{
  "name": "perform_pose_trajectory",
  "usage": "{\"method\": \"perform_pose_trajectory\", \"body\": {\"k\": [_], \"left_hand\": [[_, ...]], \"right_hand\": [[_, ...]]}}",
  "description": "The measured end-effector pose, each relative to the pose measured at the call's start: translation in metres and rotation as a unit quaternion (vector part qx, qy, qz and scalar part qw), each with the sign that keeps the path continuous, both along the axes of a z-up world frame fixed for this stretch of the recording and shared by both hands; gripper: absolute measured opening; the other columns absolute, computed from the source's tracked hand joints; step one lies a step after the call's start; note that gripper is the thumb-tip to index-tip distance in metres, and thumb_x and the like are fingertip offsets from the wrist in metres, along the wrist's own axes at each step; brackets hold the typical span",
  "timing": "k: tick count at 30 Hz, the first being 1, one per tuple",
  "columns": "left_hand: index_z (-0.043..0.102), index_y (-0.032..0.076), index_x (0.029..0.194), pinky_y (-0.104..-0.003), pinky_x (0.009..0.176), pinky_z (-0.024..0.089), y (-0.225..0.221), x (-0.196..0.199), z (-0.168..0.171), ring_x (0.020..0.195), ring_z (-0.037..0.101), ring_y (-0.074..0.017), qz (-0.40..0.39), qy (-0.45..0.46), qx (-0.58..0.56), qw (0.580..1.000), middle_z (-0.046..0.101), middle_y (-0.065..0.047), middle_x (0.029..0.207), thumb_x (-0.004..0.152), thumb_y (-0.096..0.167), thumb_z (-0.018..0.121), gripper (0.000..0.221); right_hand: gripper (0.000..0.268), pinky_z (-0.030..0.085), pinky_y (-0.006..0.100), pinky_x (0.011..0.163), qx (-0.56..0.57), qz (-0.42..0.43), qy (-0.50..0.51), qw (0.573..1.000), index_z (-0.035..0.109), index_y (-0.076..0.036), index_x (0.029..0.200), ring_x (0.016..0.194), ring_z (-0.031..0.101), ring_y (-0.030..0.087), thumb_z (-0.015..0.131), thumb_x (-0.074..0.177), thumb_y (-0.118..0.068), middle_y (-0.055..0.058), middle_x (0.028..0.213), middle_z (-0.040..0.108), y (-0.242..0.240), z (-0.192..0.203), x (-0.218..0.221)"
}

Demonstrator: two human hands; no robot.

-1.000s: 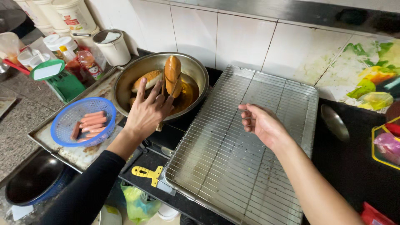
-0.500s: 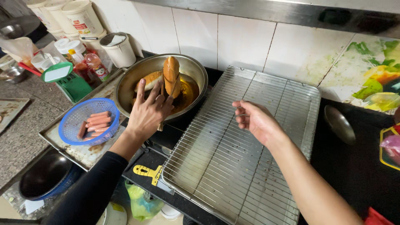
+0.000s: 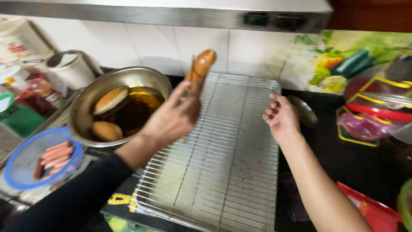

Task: The person deep-fries pieces of bread in a pan of oil, transfers them to a wire rack using chopsticks, and then places sausages into the same pan of oil to fry.

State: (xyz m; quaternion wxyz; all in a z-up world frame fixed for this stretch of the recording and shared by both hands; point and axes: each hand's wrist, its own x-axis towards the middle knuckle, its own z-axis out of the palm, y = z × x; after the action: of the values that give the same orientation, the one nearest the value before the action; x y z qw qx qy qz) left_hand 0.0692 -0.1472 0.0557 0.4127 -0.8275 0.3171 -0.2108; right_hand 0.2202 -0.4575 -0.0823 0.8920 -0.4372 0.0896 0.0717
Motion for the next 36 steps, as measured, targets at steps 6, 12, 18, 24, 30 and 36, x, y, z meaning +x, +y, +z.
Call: {"method": "perform_pose_trajectory", "body": {"k": [6,12,18,24,30,36], "left_hand": [[0.080,0.009,0.103,-0.062,0.117,0.001,-0.132,0.045,-0.022,0.135,0.047,-0.0348,-0.066,-0.083,0.049,0.993,0.070,-0.016,0.128,0.083,0.035,0.059,0.039],[0.080,0.010,0.110,-0.074,0.111,-0.017,-0.231,0.097,-0.060,0.139,0.047,-0.0426,0.034,0.075,0.168,0.982,0.080,-0.011,0.087,0.101,0.034,0.057,0.034],[0.082,0.007,0.109,-0.073,0.114,-0.016,-0.280,0.150,-0.068,0.125,0.058,-0.0384,0.129,0.099,0.189,0.968,0.077,-0.010,0.078,0.103,0.025,0.056,0.032],[0.080,0.009,0.108,-0.076,0.113,-0.012,-0.282,0.163,-0.060,0.113,0.064,-0.0360,0.154,0.149,0.074,0.974,0.076,-0.005,0.078,0.101,0.023,0.057,0.028],[0.081,0.016,0.098,-0.073,0.116,-0.011,-0.236,0.136,-0.039,0.123,0.059,-0.0363,0.065,0.148,-0.126,0.979,0.075,-0.002,0.095,0.097,0.030,0.058,0.027],[0.080,0.012,0.087,-0.063,0.114,0.024,-0.128,0.100,-0.027,0.099,0.067,-0.0303,-0.004,0.143,-0.438,0.888,0.074,-0.009,0.083,0.097,0.044,0.062,0.038]], "right_hand": [[0.014,0.043,0.031,0.067,0.005,-0.048,0.018,0.999,0.064,-0.017,0.099,0.068,0.047,0.012,0.064,0.096,-0.030,-0.006,0.076,0.048,-0.062,-0.023,-0.017],[0.019,0.043,0.030,0.067,0.009,-0.086,0.045,0.995,0.065,-0.015,0.107,0.069,0.048,0.011,0.063,0.096,-0.030,-0.005,0.079,0.049,-0.109,-0.043,-0.045],[0.020,0.042,0.030,0.065,0.009,-0.101,0.060,0.993,0.064,-0.014,0.106,0.068,0.048,0.012,0.061,0.097,-0.032,-0.004,0.077,0.049,-0.125,-0.048,-0.067],[0.020,0.043,0.030,0.065,-0.015,-0.065,0.061,0.996,0.065,-0.010,0.106,0.069,0.049,0.011,0.062,0.098,-0.028,-0.004,0.076,0.051,-0.110,-0.034,-0.081],[0.021,0.042,0.030,0.066,0.006,-0.034,0.062,0.997,0.067,-0.011,0.105,0.068,0.049,0.011,0.061,0.098,-0.030,-0.005,0.075,0.051,-0.083,-0.032,-0.063],[0.020,0.044,0.029,0.068,-0.003,0.012,0.061,0.998,0.066,-0.011,0.105,0.070,0.050,0.011,0.060,0.099,-0.029,-0.005,0.076,0.052,-0.062,-0.035,-0.054]]}}
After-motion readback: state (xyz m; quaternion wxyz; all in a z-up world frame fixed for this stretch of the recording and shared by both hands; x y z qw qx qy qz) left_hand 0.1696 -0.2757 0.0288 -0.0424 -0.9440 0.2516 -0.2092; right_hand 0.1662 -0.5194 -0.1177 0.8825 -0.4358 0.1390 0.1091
